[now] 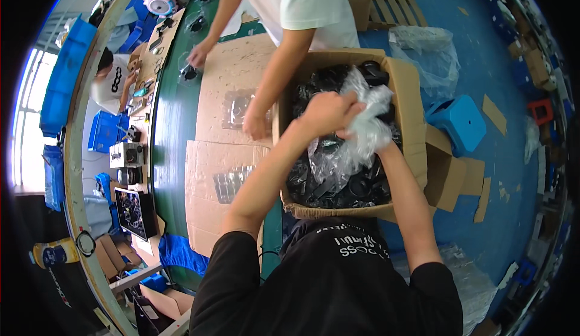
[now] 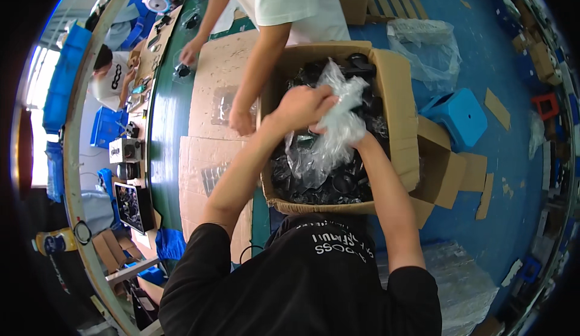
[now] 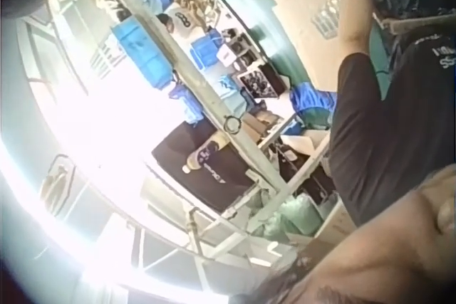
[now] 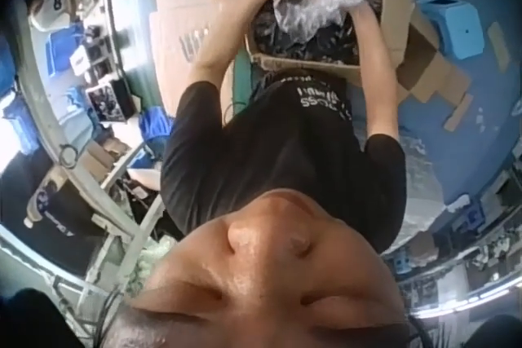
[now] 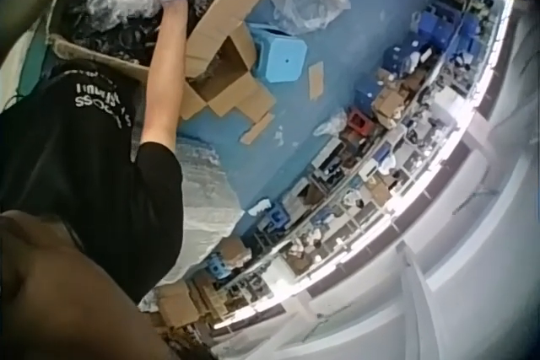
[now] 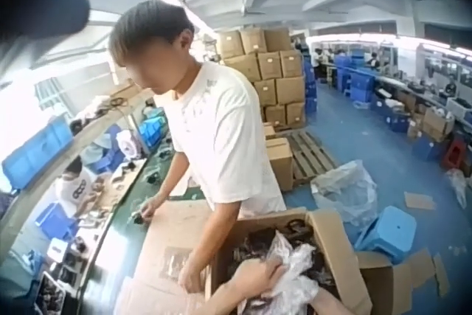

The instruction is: Packing black plastic components into clear bags and then into a cardboard box.

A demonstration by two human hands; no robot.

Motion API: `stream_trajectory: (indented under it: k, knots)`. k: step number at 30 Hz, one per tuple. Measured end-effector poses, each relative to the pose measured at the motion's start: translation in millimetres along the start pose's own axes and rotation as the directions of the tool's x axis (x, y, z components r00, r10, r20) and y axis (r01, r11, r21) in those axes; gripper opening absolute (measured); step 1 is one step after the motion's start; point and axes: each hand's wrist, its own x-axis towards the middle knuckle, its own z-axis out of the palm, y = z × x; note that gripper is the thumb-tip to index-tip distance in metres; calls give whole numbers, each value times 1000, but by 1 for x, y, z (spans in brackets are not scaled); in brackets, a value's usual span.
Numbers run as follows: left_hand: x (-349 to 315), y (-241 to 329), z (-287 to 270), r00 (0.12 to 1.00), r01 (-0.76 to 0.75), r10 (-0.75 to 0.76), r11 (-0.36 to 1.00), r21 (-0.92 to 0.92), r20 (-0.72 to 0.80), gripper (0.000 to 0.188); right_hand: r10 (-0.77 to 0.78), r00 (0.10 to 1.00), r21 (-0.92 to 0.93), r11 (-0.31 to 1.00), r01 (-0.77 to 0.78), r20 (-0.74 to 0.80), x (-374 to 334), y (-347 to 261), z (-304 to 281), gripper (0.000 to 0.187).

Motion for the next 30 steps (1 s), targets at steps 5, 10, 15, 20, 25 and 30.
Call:
stream_trajectory:
  k: [5, 10, 15, 20, 25, 30]
  knots:
    - [-25, 31, 4, 977, 170, -204, 922, -349, -66, 25, 85, 994, 755, 655, -1, -72, -13, 54, -19, 43]
    - [-46, 17, 22, 963, 170, -254, 836, -522, -93, 55, -111, 957, 765, 580, 280, -267, -16, 56, -22, 41]
    - [-54, -15, 10, 946, 24, -302, 429, -903, -118, 58, -108, 831, 237, 931, 276, -545, -34, 17, -16, 39]
    - [-53, -18, -7, 966, 241, 53, 154, -958, 252, 58, -187, 932, 339, 894, 292, -310, -40, 9, -22, 39]
    - [-44, -22, -4, 950, 308, 38, 37, -951, 309, 52, -31, 977, 412, 904, 117, -211, -32, 0, -31, 39]
    - [-46, -18, -1, 959, 283, -31, 97, -954, 282, 47, -193, 950, 466, 836, 290, -245, -27, -11, -33, 46]
